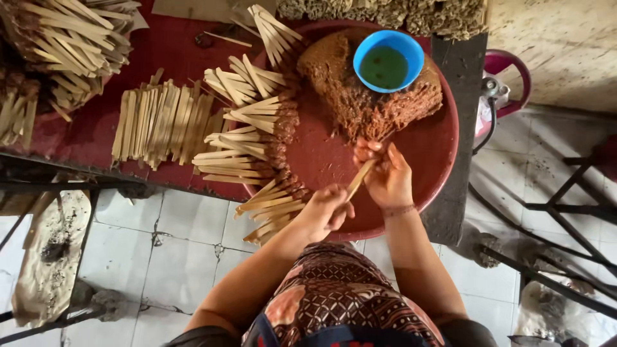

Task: The person repeatedly picks up thin wooden sticks from a pile on a table, rolls them in a brown paste on a red tray, and places the coated sticks back onto the table. The process is continuous and repetitive throughout the clip.

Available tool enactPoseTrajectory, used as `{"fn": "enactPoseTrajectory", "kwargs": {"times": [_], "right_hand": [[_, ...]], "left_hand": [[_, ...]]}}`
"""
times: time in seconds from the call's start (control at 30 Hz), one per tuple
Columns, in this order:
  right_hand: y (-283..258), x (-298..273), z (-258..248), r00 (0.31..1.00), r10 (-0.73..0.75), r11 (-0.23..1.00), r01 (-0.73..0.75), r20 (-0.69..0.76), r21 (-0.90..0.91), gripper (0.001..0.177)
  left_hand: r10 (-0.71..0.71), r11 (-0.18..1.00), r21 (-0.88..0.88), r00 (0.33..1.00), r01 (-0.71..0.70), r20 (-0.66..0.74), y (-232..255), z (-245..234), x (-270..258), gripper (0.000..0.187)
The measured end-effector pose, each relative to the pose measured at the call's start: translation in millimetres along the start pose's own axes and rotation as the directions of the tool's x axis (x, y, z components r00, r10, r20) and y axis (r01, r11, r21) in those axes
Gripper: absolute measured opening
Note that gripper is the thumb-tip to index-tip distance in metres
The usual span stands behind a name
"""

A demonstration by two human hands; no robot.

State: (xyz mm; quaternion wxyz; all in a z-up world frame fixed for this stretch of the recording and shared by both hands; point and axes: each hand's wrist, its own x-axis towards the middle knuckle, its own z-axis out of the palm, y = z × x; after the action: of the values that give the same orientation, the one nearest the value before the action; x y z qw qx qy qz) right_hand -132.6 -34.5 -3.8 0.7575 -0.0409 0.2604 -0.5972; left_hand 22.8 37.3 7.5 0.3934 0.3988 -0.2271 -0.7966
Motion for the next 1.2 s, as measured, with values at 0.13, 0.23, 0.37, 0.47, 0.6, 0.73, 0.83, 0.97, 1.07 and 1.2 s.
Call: {"fn": "enactPoseTrajectory", "kwargs": {"times": [0.13, 0.23, 0.37, 0.47, 0.6, 0.73, 0.83, 0.97, 1.07, 1.2], "right_hand": [[-1.5, 6.1, 0.8, 0.98, -0.168, 0.974, 0.149, -0.105, -0.17, 0.026], [-9.7, -0.1, 18.5, 0.969, -0.182, 0.971, 0.15, -0.168, -0.188, 0.025], [-36.8, -13.2, 28.3, 0.997, 0.082, 0.996, -0.082, 0.003, 0.046, 0.025], [-37.5, 2.5, 5.4, 0.986, 0.155, 0.988, -0.154, 0.06, -0.016, 0.064], [-37.0, -5.9, 33.5, 0.96, 0.18, 0.98, -0.193, -0.215, -0.042, 0.087], [-39.3, -6.6, 38.5, 0.961, 0.182, 0.982, -0.168, -0.211, 0.081, 0.091], [-41.5, -1.1, 34.4, 0.963, 0.177, 0.983, -0.164, -0.205, 0.08, 0.092], [-37.3, 21.8, 15.2, 0.983, 0.061, 0.997, -0.051, -0.174, 0.06, 0.054], [-43.4, 15.3, 30.8, 0.987, -0.06, 0.991, 0.041, -0.147, -0.127, 0.04], [-45.0, 13.0, 32.3, 0.993, -0.094, 0.983, 0.08, -0.077, -0.168, 0.04]], "left_hand": [[-0.043, 0.999, -0.001, 0.984, 0.043, -0.174, -6.9, 4.2, 19.7, 0.02], [-0.079, 0.995, 0.053, 0.983, 0.089, -0.168, 10.9, 13.0, 19.7, 0.017], [0.077, 0.988, 0.148, 0.981, -0.051, -0.179, -0.7, 4.6, 30.0, 0.025], [0.155, 0.809, 0.58, 0.986, -0.091, -0.063, 20.7, -0.6, 31.1, 0.035], [0.558, -0.263, 0.921, 0.734, -0.287, 0.388, -28.0, -26.4, 61.6, 0.01], [0.684, -0.288, 0.878, 0.56, -0.383, 0.468, -12.1, -10.2, 59.1, 0.008], [0.666, -0.297, 0.865, 0.562, -0.403, 0.491, -15.2, -7.7, 59.1, 0.006], [0.654, 0.1, 0.835, 0.668, -0.541, 0.355, -28.8, 0.2, 55.4, 0.013], [0.09, 0.854, 0.51, 0.995, -0.104, 0.053, 24.8, 44.9, 20.3, 0.023], [-0.002, 0.955, 0.294, 0.994, 0.034, -0.11, 24.3, 29.5, 26.7, 0.04]]}}
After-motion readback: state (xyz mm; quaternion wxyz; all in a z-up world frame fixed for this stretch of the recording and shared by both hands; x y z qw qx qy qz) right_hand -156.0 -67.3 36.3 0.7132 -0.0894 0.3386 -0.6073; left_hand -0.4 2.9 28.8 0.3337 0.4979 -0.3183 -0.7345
